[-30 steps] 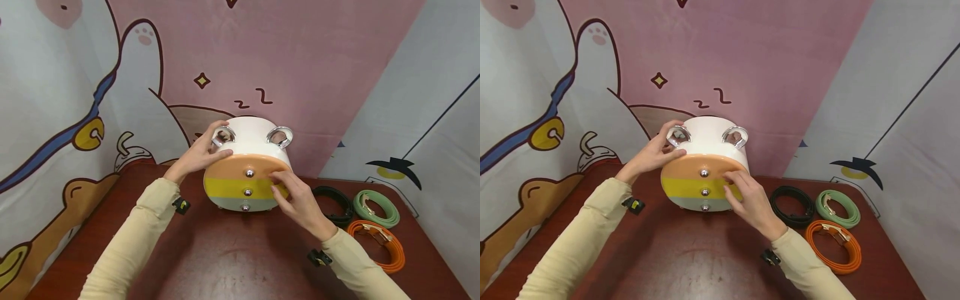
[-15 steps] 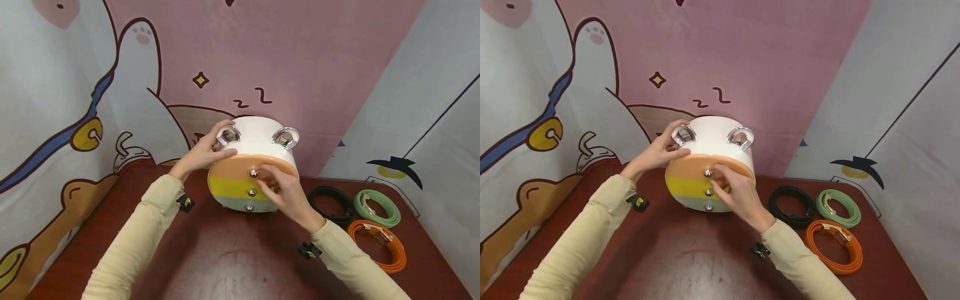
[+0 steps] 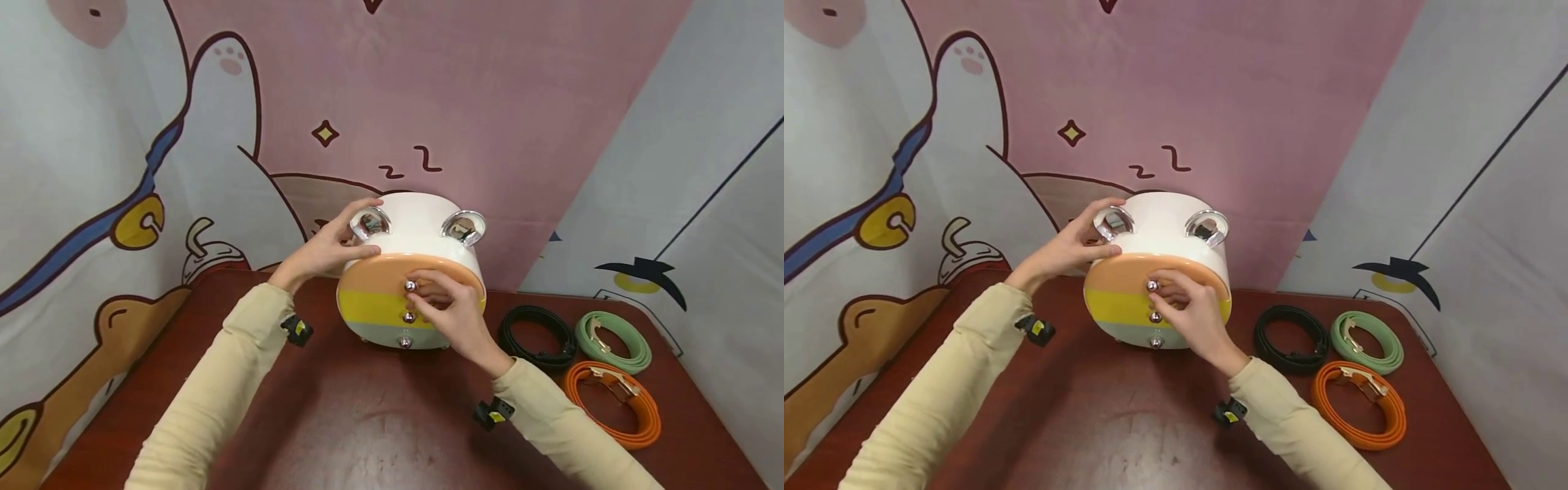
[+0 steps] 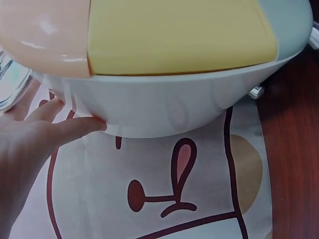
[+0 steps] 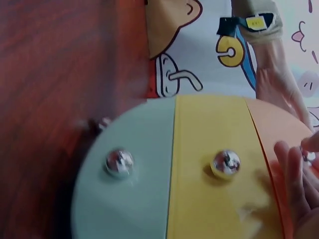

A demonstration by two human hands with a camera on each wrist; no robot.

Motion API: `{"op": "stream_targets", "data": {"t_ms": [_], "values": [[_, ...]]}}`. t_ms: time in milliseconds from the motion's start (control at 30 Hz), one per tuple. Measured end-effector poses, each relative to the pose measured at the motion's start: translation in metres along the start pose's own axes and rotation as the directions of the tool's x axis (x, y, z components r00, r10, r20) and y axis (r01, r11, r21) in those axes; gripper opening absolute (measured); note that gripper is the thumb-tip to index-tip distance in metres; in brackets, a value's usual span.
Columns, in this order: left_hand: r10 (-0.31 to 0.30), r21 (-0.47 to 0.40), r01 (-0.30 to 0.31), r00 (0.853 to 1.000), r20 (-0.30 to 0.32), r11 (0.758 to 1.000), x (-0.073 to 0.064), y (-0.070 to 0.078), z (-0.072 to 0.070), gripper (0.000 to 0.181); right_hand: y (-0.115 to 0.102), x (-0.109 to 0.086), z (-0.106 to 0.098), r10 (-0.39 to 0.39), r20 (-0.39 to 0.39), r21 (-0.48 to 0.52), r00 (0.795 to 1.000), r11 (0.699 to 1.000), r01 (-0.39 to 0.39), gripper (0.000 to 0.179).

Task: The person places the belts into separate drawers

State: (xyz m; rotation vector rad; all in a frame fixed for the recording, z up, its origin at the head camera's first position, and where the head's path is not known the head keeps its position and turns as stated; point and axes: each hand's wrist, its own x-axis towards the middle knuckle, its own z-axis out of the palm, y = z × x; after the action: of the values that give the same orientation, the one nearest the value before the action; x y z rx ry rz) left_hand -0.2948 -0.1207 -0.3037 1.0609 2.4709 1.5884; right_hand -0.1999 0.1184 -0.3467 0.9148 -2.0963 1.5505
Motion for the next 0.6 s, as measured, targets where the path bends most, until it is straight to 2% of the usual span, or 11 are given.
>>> {"op": "stream_targets", "data": {"t_ms": [100, 233, 600], "values": [[-0.001, -0.011, 0.001, 1.0, 0.013, 1.0, 0.0, 0.001, -0.001, 0.074, -0.013, 0.0, 0.003, 0.04, -0.029, 0.032, 0.999, 0.999, -0.039, 0.026], [0.003, -0.004, -0.003, 1.0, 0.029, 1.0, 0.001, 0.0, -0.003, 0.077, -0.018, 0.0, 0.007, 0.059, -0.056, 0.045, 0.997, 0.997, -0.057, 0.023], [-0.013, -0.1, 0.024, 0.994, 0.105, 0.995, 0.002, 0.0, -0.007, 0.078, -0.015, -0.009, 0.009, -0.026, -0.07, 0.042, 0.997, 0.999, 0.029, 0.024]]}}
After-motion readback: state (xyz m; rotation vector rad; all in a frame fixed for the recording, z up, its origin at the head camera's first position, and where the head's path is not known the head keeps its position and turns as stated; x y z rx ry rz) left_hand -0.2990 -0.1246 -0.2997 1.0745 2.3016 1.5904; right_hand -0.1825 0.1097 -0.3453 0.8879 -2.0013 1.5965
